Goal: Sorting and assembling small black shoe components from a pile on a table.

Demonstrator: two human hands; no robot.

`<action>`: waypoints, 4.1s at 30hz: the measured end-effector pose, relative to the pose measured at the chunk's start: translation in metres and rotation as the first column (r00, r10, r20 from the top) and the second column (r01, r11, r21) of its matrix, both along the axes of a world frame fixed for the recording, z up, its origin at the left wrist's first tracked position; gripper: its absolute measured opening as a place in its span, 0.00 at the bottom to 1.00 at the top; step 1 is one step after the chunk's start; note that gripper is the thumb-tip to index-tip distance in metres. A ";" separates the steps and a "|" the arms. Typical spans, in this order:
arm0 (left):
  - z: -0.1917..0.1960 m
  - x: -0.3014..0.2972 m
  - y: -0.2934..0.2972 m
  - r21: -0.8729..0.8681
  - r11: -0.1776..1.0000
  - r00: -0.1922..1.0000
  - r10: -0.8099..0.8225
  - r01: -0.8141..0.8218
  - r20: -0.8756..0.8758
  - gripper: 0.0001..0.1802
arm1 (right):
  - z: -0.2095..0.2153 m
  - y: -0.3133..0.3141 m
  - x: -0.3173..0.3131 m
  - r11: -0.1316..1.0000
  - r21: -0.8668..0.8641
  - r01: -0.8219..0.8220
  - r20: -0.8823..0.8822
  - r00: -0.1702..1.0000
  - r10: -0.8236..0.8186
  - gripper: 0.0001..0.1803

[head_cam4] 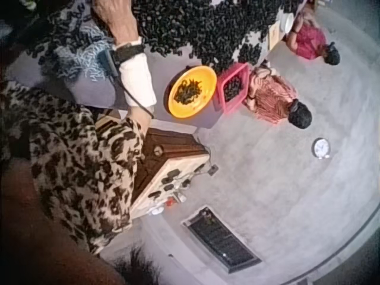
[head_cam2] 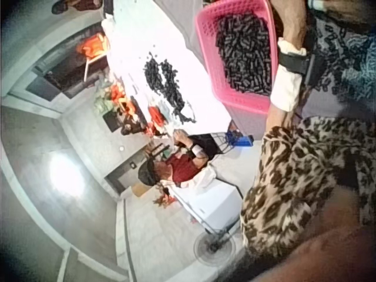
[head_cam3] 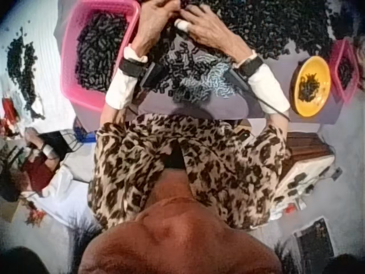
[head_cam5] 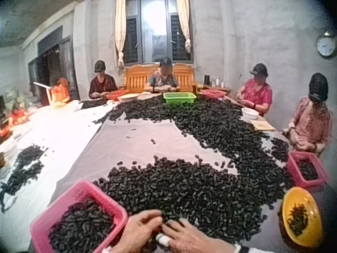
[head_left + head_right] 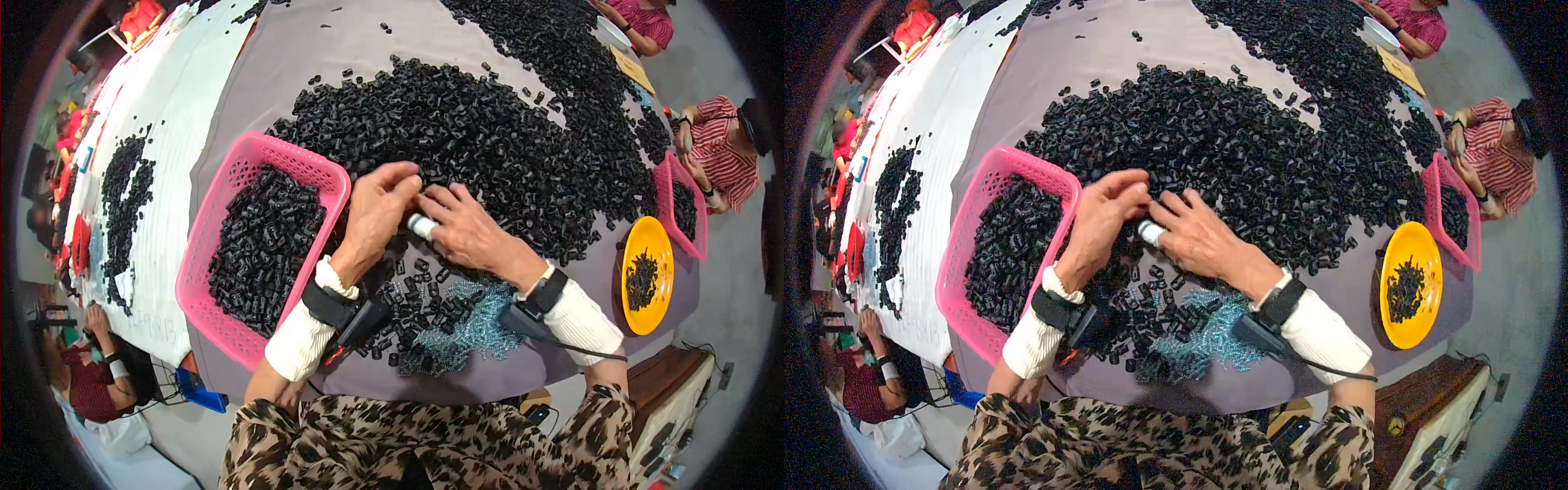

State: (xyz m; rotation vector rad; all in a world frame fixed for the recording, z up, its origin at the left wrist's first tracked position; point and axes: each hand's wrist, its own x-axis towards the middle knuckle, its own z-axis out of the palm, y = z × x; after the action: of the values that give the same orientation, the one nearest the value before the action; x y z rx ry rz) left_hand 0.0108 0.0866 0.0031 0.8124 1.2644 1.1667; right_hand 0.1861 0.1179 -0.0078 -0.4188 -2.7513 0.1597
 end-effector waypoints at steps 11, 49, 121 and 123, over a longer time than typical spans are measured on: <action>-0.006 -0.012 0.034 0.117 0.988 0.977 0.119 -0.099 -0.178 0.24 | -0.010 0.063 -0.003 0.884 -0.084 0.459 0.186 0.879 -0.439 0.20; 0.008 -0.020 -0.101 -0.043 0.996 0.996 -0.083 0.084 0.014 0.19 | 0.033 -0.069 -0.005 0.689 -0.725 -0.020 0.100 0.986 0.134 0.18; 0.014 -0.007 -0.066 0.026 0.995 0.992 -0.100 0.098 0.075 0.19 | 0.046 -0.016 0.004 0.591 -0.742 0.316 -0.111 0.812 -0.574 0.07; 0.018 -0.003 -0.065 0.039 0.997 0.993 -0.069 0.065 0.101 0.19 | 0.067 -0.023 -0.006 0.459 -0.863 0.213 -0.151 0.757 -0.636 0.06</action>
State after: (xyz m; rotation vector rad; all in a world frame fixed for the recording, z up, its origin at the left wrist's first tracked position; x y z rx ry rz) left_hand 0.0080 0.0218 0.0210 0.8051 1.1273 1.1647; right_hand 0.1799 0.0954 0.0593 -1.1529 -1.8218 1.2468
